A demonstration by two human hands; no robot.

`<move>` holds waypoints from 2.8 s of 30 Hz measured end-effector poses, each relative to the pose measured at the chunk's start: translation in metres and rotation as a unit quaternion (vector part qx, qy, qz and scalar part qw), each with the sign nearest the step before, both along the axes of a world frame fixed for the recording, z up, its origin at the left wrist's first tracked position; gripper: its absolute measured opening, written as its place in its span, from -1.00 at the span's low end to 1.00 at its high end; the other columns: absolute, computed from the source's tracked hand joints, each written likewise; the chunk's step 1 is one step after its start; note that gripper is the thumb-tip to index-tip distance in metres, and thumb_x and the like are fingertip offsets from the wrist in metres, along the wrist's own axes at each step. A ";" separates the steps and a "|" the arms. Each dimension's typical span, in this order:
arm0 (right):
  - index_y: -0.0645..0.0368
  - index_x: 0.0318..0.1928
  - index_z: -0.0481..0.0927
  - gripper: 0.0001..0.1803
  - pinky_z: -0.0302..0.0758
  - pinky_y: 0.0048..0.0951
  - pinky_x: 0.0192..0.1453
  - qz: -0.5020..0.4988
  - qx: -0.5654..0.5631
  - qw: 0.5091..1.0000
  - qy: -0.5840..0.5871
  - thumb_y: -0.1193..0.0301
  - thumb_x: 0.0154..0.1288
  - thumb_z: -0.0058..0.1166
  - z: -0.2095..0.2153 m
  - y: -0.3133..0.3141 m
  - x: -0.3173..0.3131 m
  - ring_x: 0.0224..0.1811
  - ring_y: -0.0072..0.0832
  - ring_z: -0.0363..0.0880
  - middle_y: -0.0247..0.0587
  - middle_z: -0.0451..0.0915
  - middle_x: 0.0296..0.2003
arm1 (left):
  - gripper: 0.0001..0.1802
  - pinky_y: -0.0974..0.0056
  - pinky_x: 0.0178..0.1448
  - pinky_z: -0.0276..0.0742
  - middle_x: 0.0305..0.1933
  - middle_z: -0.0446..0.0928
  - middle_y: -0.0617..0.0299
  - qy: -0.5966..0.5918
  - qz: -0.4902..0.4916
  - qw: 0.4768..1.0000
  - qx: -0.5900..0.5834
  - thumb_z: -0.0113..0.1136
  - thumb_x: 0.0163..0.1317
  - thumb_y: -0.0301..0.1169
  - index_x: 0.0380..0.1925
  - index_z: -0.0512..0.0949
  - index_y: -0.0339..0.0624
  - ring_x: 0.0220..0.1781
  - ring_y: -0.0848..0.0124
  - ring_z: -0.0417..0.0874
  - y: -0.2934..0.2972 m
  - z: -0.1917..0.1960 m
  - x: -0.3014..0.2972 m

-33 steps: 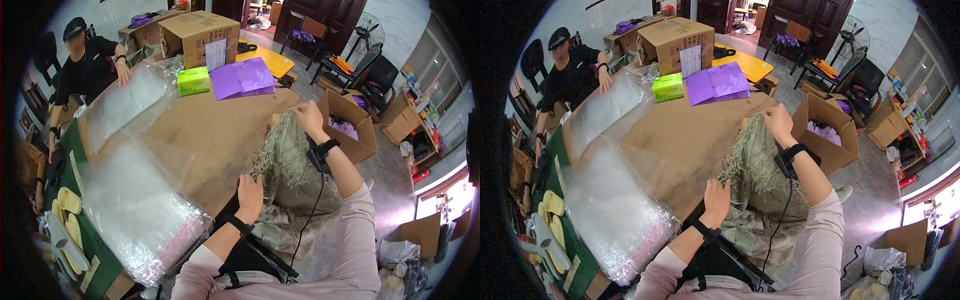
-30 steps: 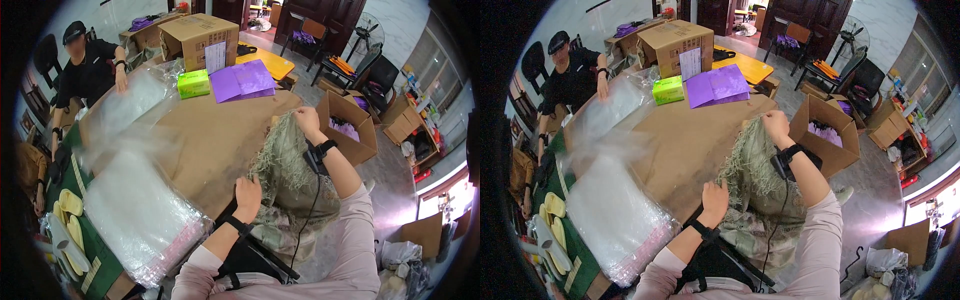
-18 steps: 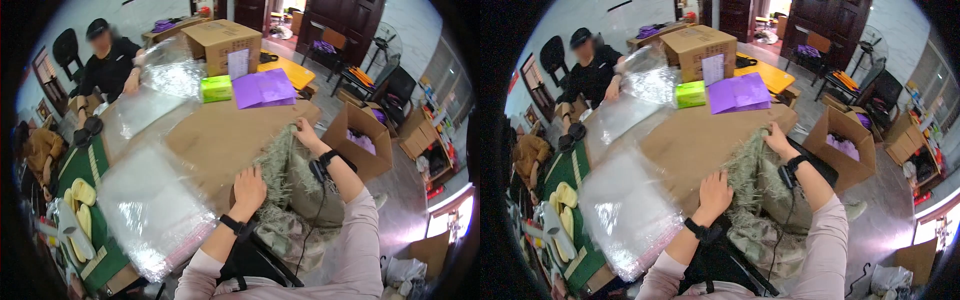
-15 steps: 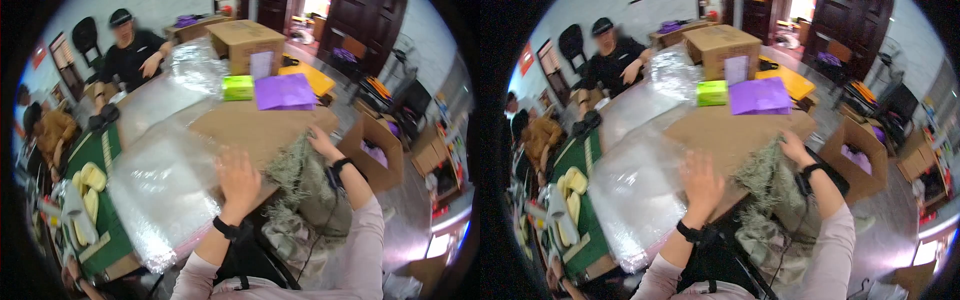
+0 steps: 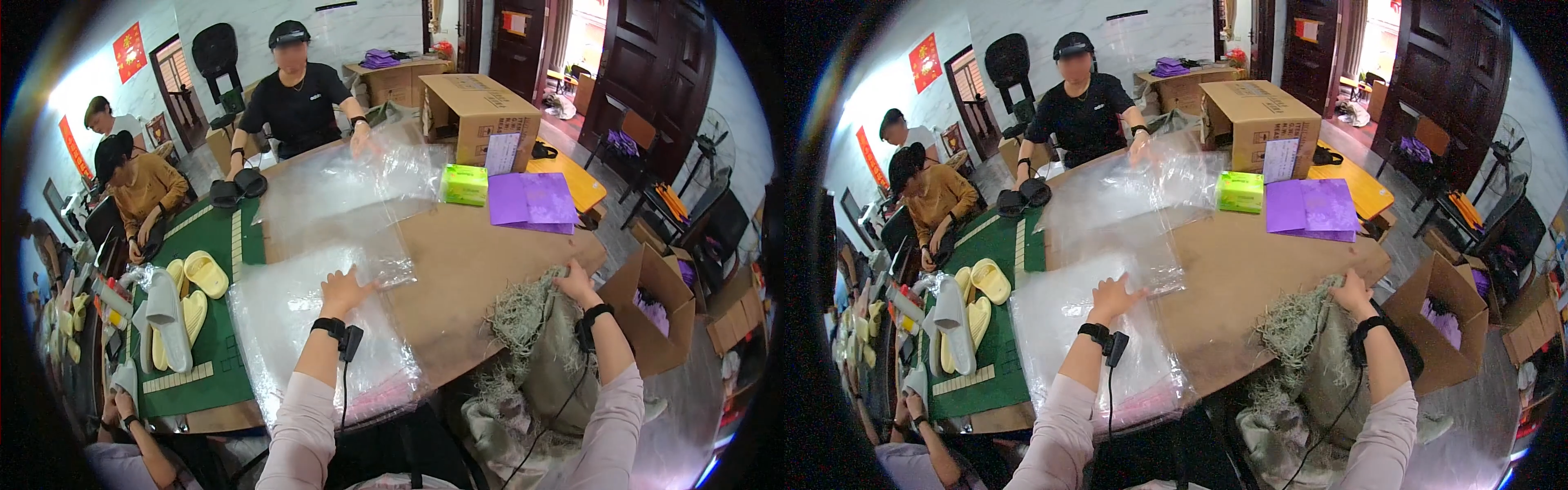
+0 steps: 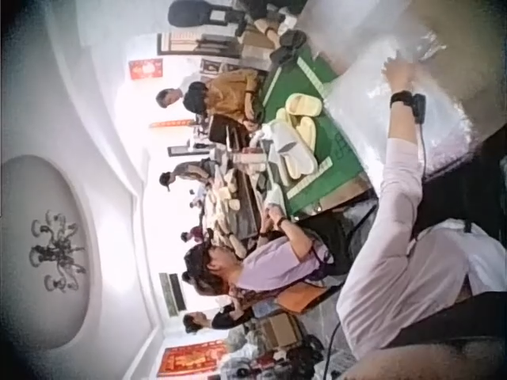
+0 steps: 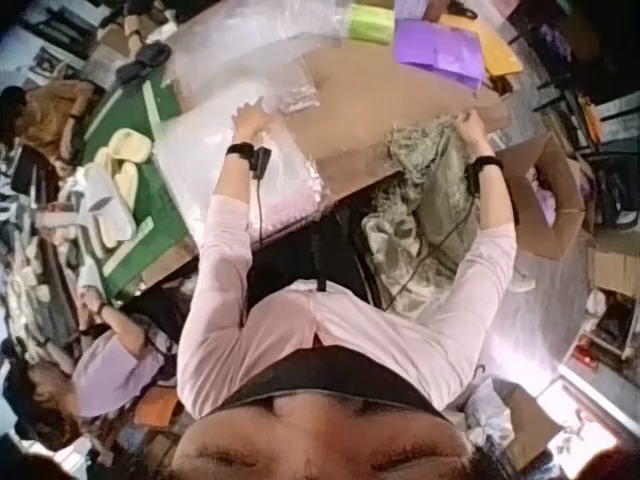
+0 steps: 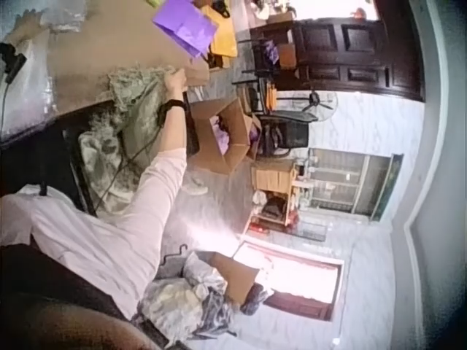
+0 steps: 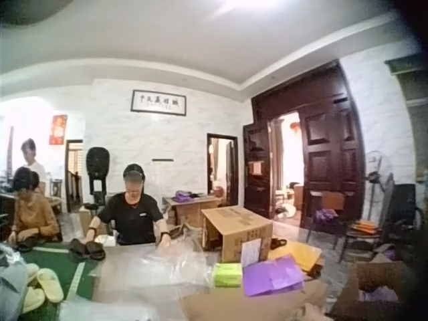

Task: Packing manufactured sandals/slides into plastic bags.

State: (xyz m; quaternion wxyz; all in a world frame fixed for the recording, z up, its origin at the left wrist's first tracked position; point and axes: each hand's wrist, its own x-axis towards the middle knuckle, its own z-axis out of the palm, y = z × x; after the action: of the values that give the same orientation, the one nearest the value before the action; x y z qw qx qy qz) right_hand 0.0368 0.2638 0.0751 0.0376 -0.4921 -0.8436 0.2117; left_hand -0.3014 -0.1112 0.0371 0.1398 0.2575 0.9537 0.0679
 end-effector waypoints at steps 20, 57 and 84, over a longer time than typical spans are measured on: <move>0.17 0.01 0.38 -0.52 0.34 -0.13 0.11 0.028 0.101 0.993 0.055 0.17 0.22 0.20 -0.048 0.041 0.019 0.06 -0.06 0.45 0.04 0.49 -0.04 | -0.63 0.12 -0.19 0.58 -0.07 0.62 0.11 0.249 -0.170 0.945 0.125 0.05 0.05 -0.47 -0.07 0.53 -0.18 -0.27 0.14 0.64 -0.106 -0.016 0.028; 0.22 -0.15 0.53 -0.60 0.42 -0.18 -0.03 0.079 0.039 0.993 0.077 0.11 0.26 0.08 -0.075 -0.277 0.098 -0.12 -0.07 0.50 0.00 0.56 -0.24 | -0.42 -0.31 0.46 -0.36 0.45 0.11 -0.01 0.121 -0.154 0.980 0.025 0.10 0.25 -0.10 0.28 0.34 0.08 0.50 -0.11 -0.03 -0.223 -0.012 0.157; 0.34 -0.15 0.54 -0.59 0.44 0.13 -0.19 0.207 -0.203 0.950 -0.118 0.16 0.37 -0.07 -0.210 -0.336 0.123 -0.18 0.09 0.60 0.13 0.63 -0.24 | -0.42 -0.40 0.43 -0.35 0.44 0.10 -0.07 0.106 -0.161 0.980 0.046 0.12 0.24 -0.13 0.27 0.34 0.07 0.50 -0.15 -0.04 -0.232 -0.014 0.152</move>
State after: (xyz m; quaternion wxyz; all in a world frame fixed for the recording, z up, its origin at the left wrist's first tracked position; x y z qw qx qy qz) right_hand 0.1602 -0.0722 -0.1345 -0.2076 -0.3252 -0.8645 0.3222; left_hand -0.1494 -0.3436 0.0231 0.0349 0.4200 0.9048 0.0602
